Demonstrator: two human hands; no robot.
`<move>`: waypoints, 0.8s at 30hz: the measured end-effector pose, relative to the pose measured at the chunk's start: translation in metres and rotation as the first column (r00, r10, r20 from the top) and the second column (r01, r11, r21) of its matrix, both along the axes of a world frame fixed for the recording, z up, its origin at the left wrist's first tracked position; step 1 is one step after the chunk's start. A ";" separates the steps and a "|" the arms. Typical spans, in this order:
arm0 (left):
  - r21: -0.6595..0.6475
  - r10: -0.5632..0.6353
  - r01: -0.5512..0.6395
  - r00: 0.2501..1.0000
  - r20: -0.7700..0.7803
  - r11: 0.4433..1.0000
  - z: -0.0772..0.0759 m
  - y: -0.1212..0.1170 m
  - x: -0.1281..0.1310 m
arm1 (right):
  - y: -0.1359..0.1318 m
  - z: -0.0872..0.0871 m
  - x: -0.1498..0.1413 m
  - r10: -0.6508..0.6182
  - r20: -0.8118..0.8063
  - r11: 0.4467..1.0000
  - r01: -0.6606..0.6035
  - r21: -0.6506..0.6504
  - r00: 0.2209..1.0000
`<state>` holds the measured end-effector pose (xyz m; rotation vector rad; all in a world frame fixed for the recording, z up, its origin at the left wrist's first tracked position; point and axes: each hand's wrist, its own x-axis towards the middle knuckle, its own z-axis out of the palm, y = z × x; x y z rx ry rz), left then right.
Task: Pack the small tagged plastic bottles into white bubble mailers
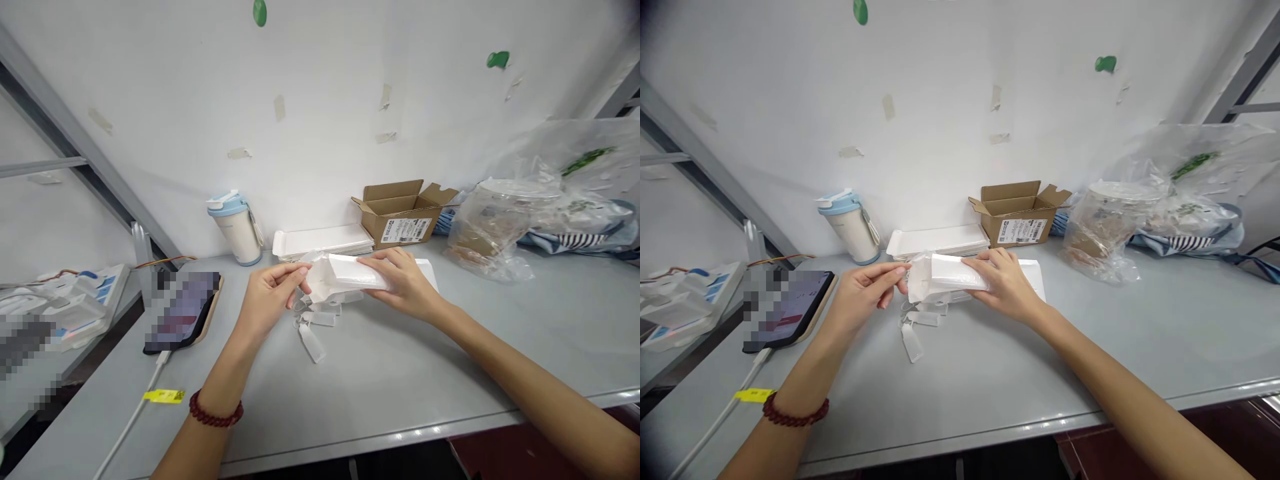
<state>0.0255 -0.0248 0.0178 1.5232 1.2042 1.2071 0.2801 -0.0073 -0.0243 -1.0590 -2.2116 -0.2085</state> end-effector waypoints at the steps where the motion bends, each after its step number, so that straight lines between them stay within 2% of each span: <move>1: 0.004 0.051 -0.051 0.999 0.006 0.999 -0.001 0.001 -0.001 | 0.000 0.000 0.001 -0.004 -0.009 1.000 0.004 -0.002 1.000; 3: -0.003 0.135 -0.135 0.991 -0.011 0.991 -0.002 0.003 -0.003 | 0.000 0.001 0.001 -0.003 -0.026 1.000 0.003 0.003 1.000; 5: -0.054 0.123 -0.125 0.992 -0.041 0.991 -0.003 0.003 -0.002 | -0.001 0.002 0.001 0.004 -0.038 1.000 -0.003 0.016 0.999; 9: -0.198 -0.152 0.148 0.988 -0.005 0.969 -0.005 0.002 0.003 | -0.005 0.006 -0.003 0.018 -0.041 0.999 -0.016 0.050 0.999; 11: -0.221 -0.201 0.203 0.979 0.030 0.954 -0.007 0.002 0.006 | -0.007 0.007 -0.005 0.035 -0.031 0.997 -0.033 0.068 0.999; 16: -0.266 -0.123 0.143 0.988 0.088 0.953 -0.010 0.001 0.009 | -0.010 0.005 -0.010 0.089 -0.011 0.990 -0.087 0.111 0.996; 24: -0.327 -0.073 0.080 0.997 0.032 0.942 -0.006 -0.008 0.021 | -0.018 0.004 -0.021 0.097 0.097 0.979 -0.113 0.167 0.991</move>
